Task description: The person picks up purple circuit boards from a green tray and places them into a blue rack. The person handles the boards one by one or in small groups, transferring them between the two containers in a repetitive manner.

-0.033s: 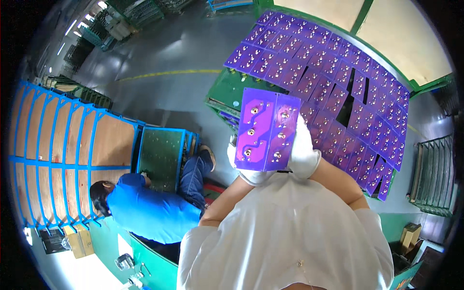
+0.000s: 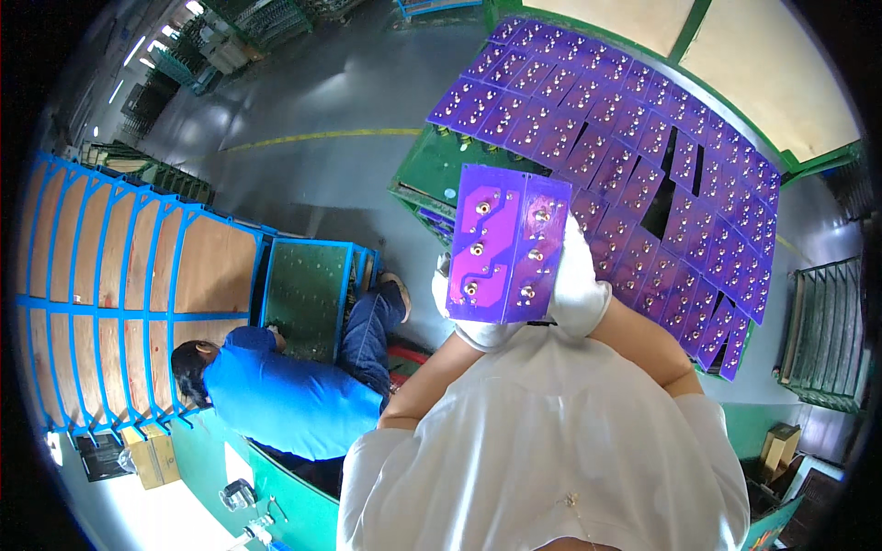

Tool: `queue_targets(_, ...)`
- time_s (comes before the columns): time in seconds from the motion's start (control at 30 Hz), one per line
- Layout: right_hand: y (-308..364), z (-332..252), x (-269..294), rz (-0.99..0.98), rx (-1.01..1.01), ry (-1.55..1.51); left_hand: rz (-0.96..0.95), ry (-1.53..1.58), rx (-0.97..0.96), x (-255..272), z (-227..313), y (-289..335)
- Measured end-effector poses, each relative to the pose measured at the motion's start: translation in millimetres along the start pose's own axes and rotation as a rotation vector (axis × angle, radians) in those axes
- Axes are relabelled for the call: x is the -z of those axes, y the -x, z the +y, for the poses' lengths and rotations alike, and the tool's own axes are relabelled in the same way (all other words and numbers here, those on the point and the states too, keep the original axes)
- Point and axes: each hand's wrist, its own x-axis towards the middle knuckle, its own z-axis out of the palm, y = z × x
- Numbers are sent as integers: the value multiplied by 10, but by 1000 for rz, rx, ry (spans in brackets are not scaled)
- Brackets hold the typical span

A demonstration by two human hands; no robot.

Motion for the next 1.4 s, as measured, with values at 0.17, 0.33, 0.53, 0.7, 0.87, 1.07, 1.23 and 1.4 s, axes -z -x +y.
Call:
queue_targets(0.17, -92, 64, -38, 7, -36, -55, 104, 1107, 246, 1, -265, 145)
queue_targets(0.33, -226, 194, -21, -1, 40, -148, 220, 1354, 175, 65, -15, -102)
queue_targets(0.53, -352, 272, -101, -253, -13, -343, 315, 463, 153, 341, 75, -220)
queue_targets(0.7, -563, 341, -79, -301, -55, -425, 326, -2, 155, 478, -86, -120)
queue_targets(0.87, -723, 422, -253, -109, -79, -309, 498, 761, 269, 676, -273, -100)
queue_targets(1.07, -955, 615, -382, -69, -50, -183, 595, 1322, 276, 911, -145, -190)
queue_targets(1.23, -1127, 784, -221, -64, -43, -109, 586, 802, 253, 1114, -299, -61)
queue_targets(1.4, -1284, 1003, -47, 10, -75, -75, 737, 470, 88, 1266, -251, -57)
